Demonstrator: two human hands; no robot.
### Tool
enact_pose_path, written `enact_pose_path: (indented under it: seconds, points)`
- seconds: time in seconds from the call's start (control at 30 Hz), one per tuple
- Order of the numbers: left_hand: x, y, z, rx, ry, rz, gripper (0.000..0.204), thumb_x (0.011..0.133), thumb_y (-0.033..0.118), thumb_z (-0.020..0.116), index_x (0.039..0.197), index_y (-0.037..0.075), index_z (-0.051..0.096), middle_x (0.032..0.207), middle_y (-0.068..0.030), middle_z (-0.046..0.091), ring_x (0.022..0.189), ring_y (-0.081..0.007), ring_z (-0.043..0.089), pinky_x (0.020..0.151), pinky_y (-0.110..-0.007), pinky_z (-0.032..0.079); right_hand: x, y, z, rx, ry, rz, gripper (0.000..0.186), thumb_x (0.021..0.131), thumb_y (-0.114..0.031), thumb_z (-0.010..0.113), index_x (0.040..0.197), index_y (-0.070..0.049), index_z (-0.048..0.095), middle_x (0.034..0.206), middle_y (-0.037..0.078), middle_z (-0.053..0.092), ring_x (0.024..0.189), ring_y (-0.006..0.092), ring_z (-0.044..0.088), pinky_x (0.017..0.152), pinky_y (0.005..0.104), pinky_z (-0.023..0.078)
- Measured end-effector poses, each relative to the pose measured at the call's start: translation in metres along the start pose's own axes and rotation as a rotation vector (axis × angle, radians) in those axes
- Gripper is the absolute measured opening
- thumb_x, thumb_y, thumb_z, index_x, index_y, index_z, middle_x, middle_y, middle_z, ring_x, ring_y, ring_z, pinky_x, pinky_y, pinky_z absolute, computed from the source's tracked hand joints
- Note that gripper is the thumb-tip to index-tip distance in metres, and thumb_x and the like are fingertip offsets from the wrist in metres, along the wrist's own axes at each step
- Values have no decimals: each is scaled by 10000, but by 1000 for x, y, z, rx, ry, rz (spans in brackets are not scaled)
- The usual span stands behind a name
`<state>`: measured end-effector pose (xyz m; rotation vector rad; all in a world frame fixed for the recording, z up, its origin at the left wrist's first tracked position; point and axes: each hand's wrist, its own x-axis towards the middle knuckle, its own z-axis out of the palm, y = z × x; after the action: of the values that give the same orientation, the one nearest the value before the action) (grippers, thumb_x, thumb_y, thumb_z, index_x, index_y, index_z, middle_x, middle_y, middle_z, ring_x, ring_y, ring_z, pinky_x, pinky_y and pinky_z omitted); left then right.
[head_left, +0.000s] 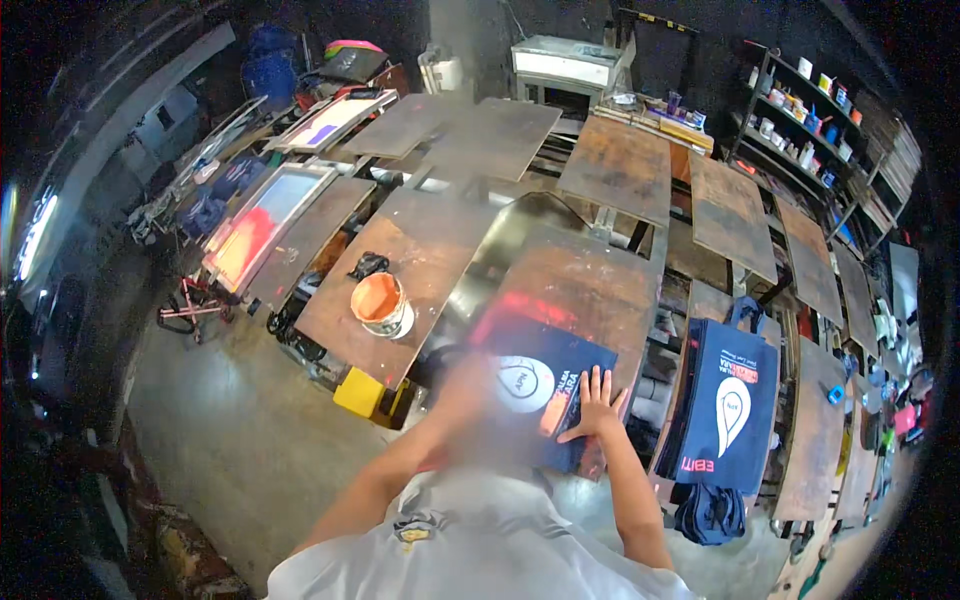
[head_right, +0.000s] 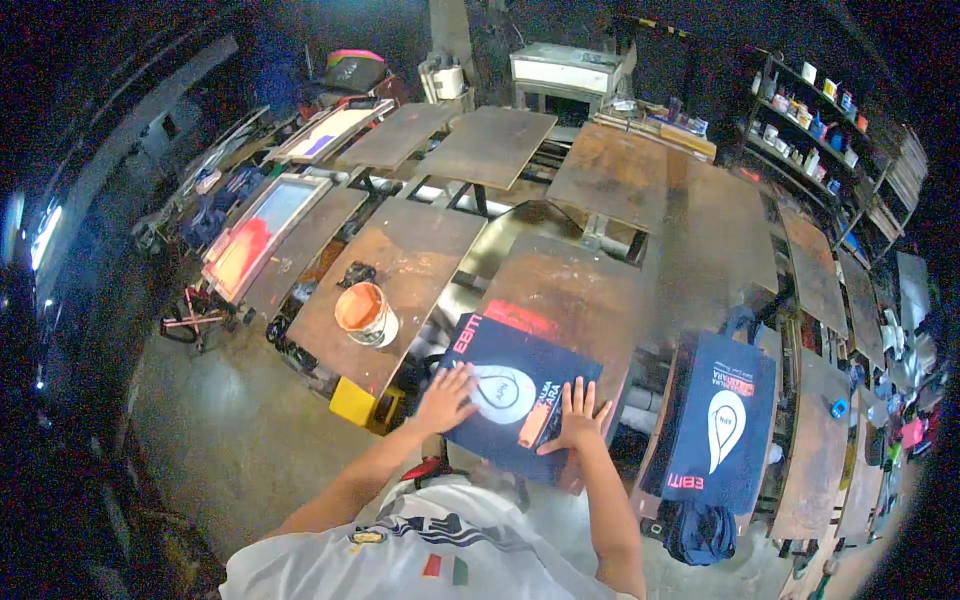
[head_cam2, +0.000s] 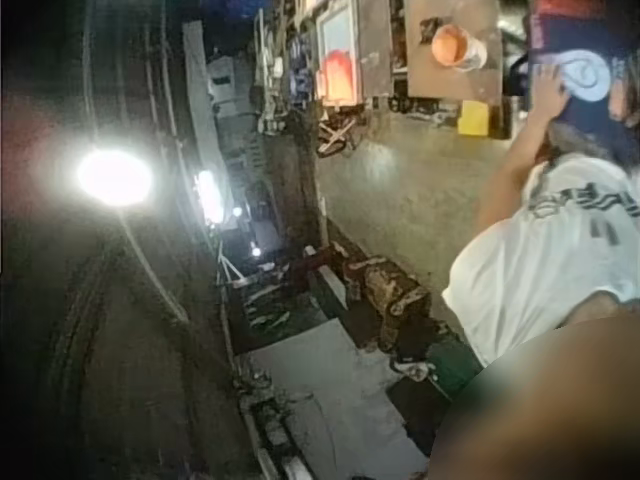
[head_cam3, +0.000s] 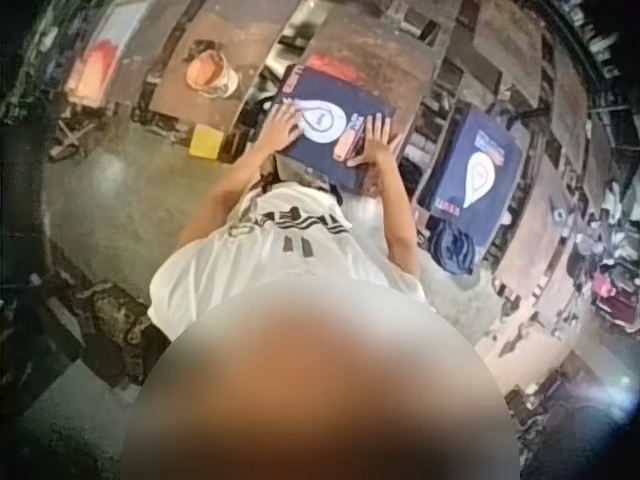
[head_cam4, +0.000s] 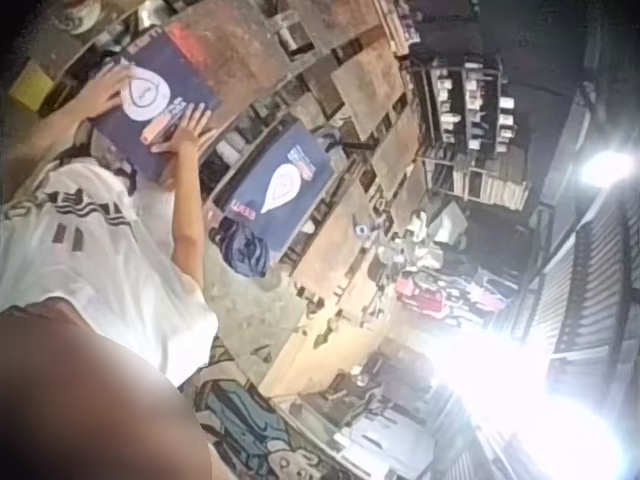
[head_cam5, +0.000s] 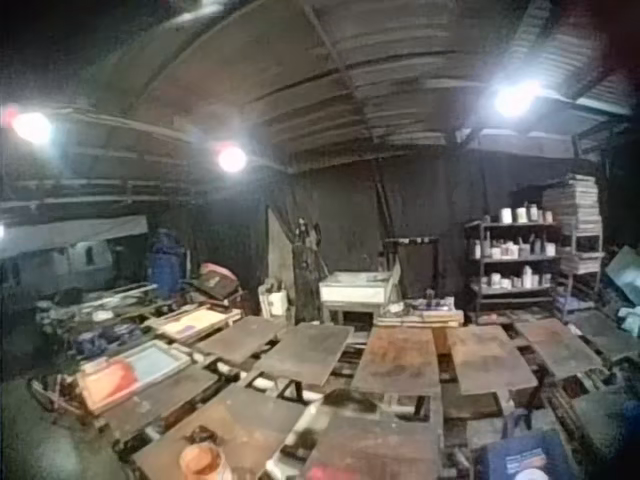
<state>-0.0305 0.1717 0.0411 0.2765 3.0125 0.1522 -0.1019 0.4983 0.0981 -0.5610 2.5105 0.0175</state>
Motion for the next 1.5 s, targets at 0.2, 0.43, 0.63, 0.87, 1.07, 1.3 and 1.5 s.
enact_pose_path:
  seconds: [0.2, 0.43, 0.63, 0.87, 1.07, 1.3, 1.5]
  points:
    - [-48, -65, 15, -18, 226, -351, 579, 1016, 316, 434, 1493, 0, 342, 1557, -218, 323, 1448, -419, 270, 1155, -549, 273, 6, -7, -1, 10, 37, -48, 1706, 310, -772, 830, 1575, -48, -57, 1639, 191, -154, 1493, 427, -169, 1058, 790, -21]
    - [-72, -59, 40, -689, 343, -317, 553, 1025, 319, 487, 1477, 15, 390, 1504, -239, 409, 1354, -398, 429, 1130, -411, 342, -1, 4, 14, -6, 223, -20, 1651, 319, -770, 811, 1582, -51, 28, 1656, 178, -23, 1516, 412, -57, 1094, 761, 56]
    - [-158, -163, 209, -516, -558, -322, 414, 941, 330, 576, 1255, 67, 638, 1193, -83, 683, 1037, -209, 641, 880, -380, 505, -18, -35, 12, -56, 358, 4, 1573, 362, -756, 812, 1579, -52, 106, 1648, 198, 59, 1523, 391, 14, 1135, 705, 98]
    - [-195, -123, 176, -1467, -370, -710, 300, 969, 263, 584, 1098, 4, 664, 907, -80, 663, 781, -137, 632, 685, -279, 533, -94, -95, 42, 50, 593, 179, 904, 778, -339, 793, 1502, -54, 333, 1596, 221, 235, 1503, 394, 137, 1177, 584, 180]
    - [-282, -172, 193, -1681, 135, -643, 338, 941, 131, 551, 1269, 59, 588, 1049, -83, 678, 889, -199, 674, 654, -316, 529, -68, -245, 36, 253, 668, -240, 453, 808, -211, 738, 1195, -10, 615, 1283, 185, 568, 1133, 372, 562, 935, 434, 484]
    - [-361, -204, 173, -1573, 76, -598, 299, 983, 171, 562, 1234, 10, 585, 1088, -87, 659, 937, -179, 648, 792, -307, 542, -23, -310, 67, 198, 783, -188, 330, 822, -191, 720, 1105, -34, 653, 1045, 139, 609, 1042, 339, 569, 899, 431, 490]
    - [-441, -233, 174, -1531, 235, -715, 303, 995, 214, 573, 1198, -9, 607, 1074, -88, 660, 956, -185, 650, 789, -326, 553, -11, -314, 85, 166, 851, -134, 266, 820, -214, 728, 1044, -78, 678, 1031, 107, 618, 1007, 326, 564, 855, 423, 495]
